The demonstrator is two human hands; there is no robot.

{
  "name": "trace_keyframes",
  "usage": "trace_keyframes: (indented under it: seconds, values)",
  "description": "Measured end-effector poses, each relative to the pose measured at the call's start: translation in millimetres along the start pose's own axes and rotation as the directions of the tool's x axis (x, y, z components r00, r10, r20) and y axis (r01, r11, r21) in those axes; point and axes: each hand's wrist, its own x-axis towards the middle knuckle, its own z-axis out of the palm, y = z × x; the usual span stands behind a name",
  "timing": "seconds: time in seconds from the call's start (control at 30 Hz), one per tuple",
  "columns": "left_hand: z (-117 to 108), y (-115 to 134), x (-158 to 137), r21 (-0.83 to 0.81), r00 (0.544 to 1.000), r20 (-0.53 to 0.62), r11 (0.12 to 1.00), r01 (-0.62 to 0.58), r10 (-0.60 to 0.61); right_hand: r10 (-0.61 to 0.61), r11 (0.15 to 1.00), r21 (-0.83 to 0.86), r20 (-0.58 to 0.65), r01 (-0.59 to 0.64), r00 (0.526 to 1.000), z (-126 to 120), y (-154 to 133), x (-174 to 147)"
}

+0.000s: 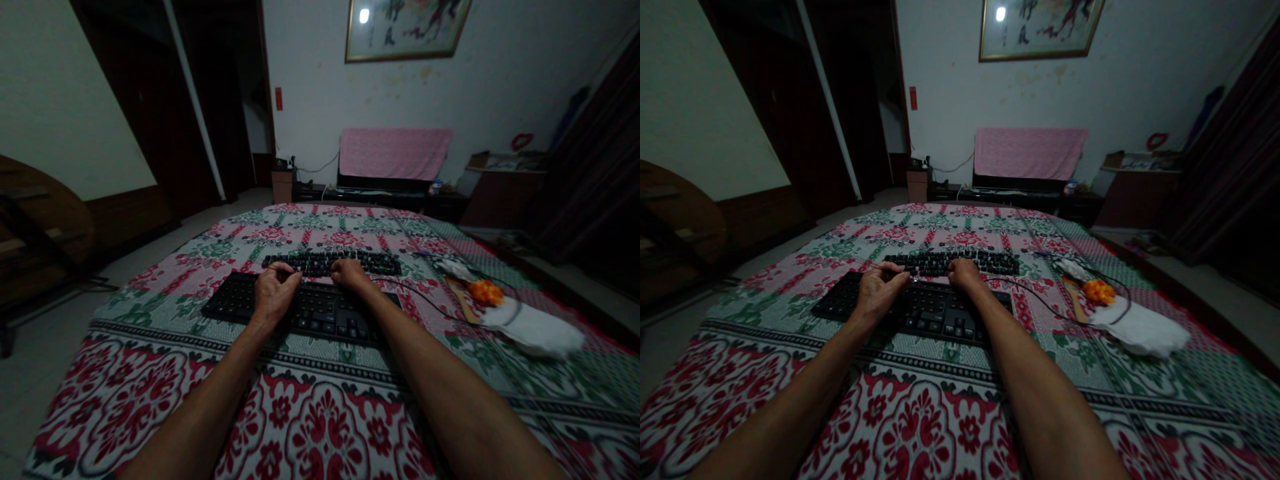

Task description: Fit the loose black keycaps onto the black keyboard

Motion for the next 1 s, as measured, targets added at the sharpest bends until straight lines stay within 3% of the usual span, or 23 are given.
trace_keyframes:
  seconds: [0.33,0.47,0.63,0.73,1.0]
  values:
    - [0,-2,-1,0.019,1.000,-0.003,1.000,0.003,-0.003,0.022,0.999,0.028,-0.020,-0.022,1.000,2,1,4]
    - [-3,-2,0,0.059,0.999,0.045,0.998,0.007,-0.010,0.036,0.999,0.041,-0.044,-0.035,0.998,-4,1,-4]
    - [-8,3,-1,0.126,0.968,0.239,0.991,0.050,-0.079,-0.144,0.978,0.160,0.043,0.135,0.989,-10,0,-30]
    - [-11,8,-3,0.211,0.948,0.281,0.973,0.088,-0.146,-0.224,0.949,0.238,0.051,0.206,0.973,-10,-1,-44]
    - [-8,27,-15,0.422,0.938,0.315,0.907,-0.005,-0.142,-0.201,0.966,0.175,0.034,0.192,0.979,-5,-6,-49]
